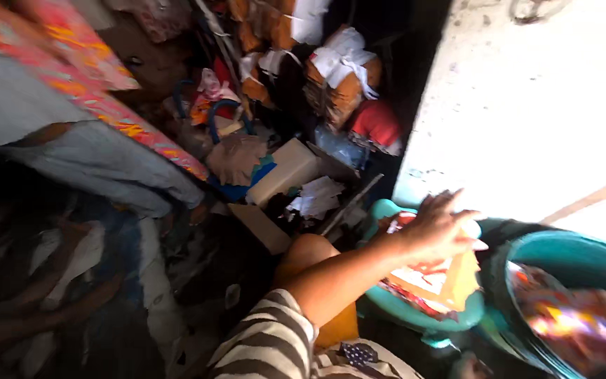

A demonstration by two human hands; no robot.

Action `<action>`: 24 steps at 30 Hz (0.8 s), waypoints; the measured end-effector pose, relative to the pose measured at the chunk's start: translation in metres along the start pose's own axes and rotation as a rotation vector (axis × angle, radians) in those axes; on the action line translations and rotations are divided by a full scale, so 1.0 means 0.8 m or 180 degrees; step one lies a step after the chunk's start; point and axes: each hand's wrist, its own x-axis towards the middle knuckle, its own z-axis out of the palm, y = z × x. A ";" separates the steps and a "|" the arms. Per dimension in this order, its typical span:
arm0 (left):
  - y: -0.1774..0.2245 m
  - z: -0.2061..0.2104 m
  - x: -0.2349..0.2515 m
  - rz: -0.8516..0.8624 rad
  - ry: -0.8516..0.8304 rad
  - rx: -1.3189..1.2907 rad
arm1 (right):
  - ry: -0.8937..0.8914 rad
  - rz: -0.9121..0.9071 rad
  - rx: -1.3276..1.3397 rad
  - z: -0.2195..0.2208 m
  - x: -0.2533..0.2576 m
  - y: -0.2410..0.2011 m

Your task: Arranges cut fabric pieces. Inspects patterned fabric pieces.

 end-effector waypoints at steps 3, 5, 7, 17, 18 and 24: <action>-0.005 0.004 0.002 0.0136 0.0190 -0.0153 | 0.0508 -0.0367 0.1605 -0.034 -0.001 0.000; -0.008 0.004 0.005 0.0206 0.0274 -0.0193 | 0.0540 -0.0205 0.2295 -0.066 -0.013 -0.024; -0.007 0.000 0.008 0.0221 0.0219 -0.0320 | 0.0468 -0.0437 0.2637 -0.099 -0.031 -0.036; 0.060 -0.073 0.027 0.1023 0.0074 -0.1939 | -0.0833 -0.3294 0.1209 -0.262 -0.162 -0.197; 0.066 -0.082 0.024 0.1099 0.0006 -0.2219 | -0.0892 -0.3411 0.1103 -0.269 -0.173 -0.217; 0.067 -0.125 -0.032 0.1158 -0.0258 -0.3122 | -0.1093 -0.4338 0.0927 -0.279 -0.188 -0.294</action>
